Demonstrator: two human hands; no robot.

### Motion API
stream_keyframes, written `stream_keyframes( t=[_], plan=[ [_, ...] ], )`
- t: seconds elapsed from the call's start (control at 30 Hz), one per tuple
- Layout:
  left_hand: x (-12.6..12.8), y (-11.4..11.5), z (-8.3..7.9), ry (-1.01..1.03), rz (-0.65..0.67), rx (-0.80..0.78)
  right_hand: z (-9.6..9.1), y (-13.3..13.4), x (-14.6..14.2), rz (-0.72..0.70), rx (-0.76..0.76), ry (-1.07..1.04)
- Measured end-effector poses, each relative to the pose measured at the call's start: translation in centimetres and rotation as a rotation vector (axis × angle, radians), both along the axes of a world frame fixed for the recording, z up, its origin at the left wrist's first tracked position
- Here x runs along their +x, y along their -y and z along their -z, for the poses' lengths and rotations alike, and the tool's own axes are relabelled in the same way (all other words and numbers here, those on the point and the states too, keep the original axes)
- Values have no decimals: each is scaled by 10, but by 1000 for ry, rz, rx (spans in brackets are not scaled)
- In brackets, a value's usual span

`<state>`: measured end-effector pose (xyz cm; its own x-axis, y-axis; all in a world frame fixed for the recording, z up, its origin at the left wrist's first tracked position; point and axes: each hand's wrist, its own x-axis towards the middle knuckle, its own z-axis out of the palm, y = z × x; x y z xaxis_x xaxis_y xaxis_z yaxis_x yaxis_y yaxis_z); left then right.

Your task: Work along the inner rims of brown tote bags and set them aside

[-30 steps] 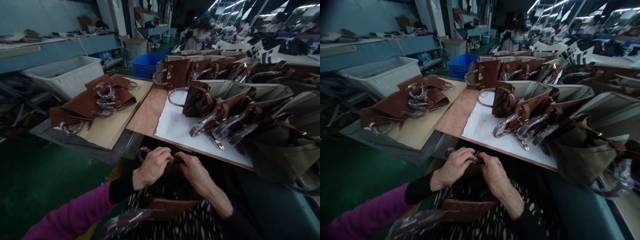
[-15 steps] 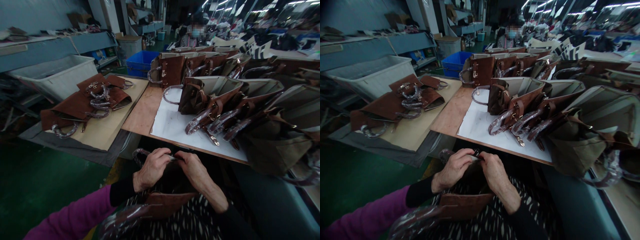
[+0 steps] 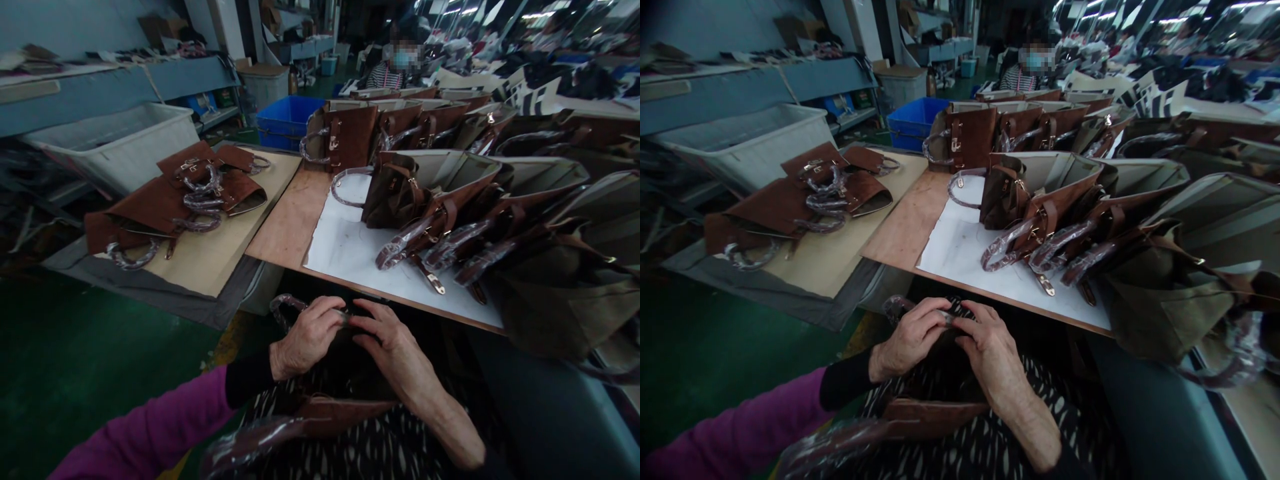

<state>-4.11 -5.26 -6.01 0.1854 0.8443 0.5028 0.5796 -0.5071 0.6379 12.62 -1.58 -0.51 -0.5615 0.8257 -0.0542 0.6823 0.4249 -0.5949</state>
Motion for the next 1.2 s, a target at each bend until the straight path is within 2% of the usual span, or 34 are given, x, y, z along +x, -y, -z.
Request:
stream_keyframes(
  t=[0.17,0.33,0.47,0.53,0.67,0.73,0.93,1.07,1.2],
  plan=[
    [1,1,-2,45,7,-35,6,-3,-1,-73,108,88],
    [1,0,-11,135,60,-111,7,-8,-8,-93,160,170],
    [-3,-9,-21,239,-53,-292,4,-15,-17,-96,167,198],
    [-7,-15,-24,193,-83,-405,1,-16,-19,-76,198,209],
    [-15,-22,-22,7,-5,-508,-3,-12,-22,-39,292,322],
    [-17,-22,-16,-32,13,-514,-4,-9,-22,-65,273,366],
    [-10,-16,-1,-71,-58,-445,-1,-6,-24,-88,182,418],
    [-4,-13,-9,-140,-116,-473,0,-6,-27,-127,139,449],
    [0,-11,-18,-231,-144,-506,-1,-4,-28,-133,-13,374]
  ],
)
